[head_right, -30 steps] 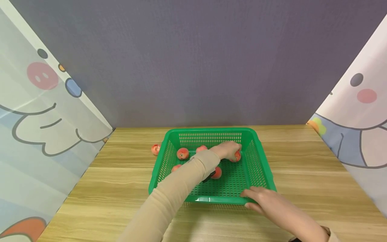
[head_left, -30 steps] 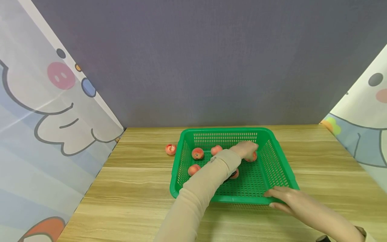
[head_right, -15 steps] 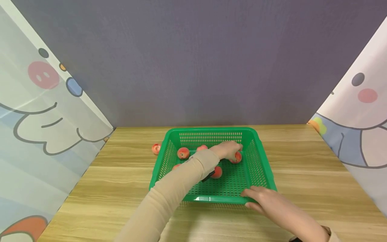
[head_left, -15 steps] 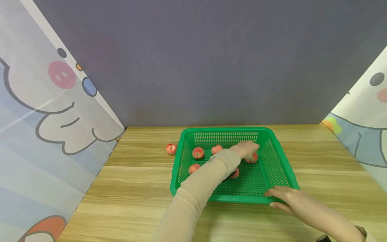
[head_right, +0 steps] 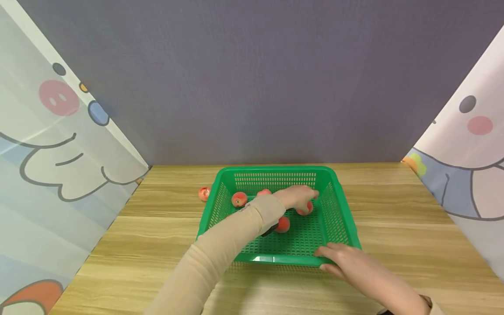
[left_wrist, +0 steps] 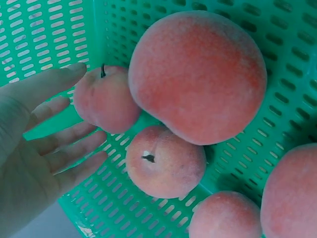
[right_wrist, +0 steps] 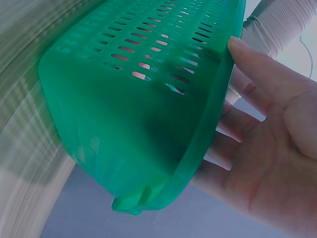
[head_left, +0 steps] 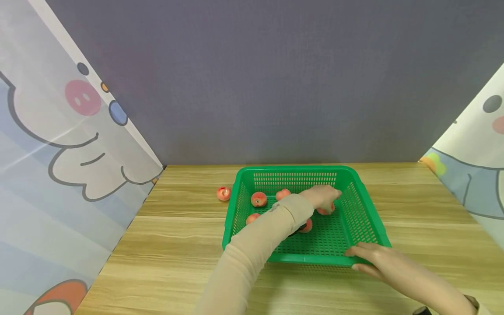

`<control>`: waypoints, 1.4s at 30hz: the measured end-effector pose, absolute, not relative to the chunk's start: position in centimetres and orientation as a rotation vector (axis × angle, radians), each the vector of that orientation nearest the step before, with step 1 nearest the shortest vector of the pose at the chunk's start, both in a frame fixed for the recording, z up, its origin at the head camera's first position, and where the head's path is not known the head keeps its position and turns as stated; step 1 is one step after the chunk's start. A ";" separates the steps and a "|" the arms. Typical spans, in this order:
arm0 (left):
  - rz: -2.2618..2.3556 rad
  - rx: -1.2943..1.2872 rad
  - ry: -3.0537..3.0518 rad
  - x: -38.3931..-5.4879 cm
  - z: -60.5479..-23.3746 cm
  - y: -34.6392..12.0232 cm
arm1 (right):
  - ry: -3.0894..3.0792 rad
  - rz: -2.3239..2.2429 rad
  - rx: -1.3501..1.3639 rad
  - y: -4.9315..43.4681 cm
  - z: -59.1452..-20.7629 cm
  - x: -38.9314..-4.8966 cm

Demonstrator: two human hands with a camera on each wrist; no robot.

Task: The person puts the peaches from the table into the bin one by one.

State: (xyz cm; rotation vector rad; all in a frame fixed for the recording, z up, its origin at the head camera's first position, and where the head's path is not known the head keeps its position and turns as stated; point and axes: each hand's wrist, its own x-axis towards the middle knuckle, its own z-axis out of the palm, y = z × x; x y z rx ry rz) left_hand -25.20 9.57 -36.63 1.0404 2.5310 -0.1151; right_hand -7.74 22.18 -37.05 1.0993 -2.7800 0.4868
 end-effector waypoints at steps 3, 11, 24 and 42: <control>-0.123 1.062 2.525 -25.1 -36.4 9.6 | -2.774 0.480 1.096 22.2 -37.1 -7.7; -0.170 1.102 2.518 -24.6 -35.3 9.4 | -2.762 0.473 1.076 22.2 -37.2 -7.7; -0.288 1.262 2.498 -23.3 -33.0 7.7 | -2.738 0.490 1.133 22.2 -36.9 -7.8; -0.252 1.226 2.551 -22.7 -30.6 2.9 | -2.674 0.457 1.119 22.2 -37.2 -7.7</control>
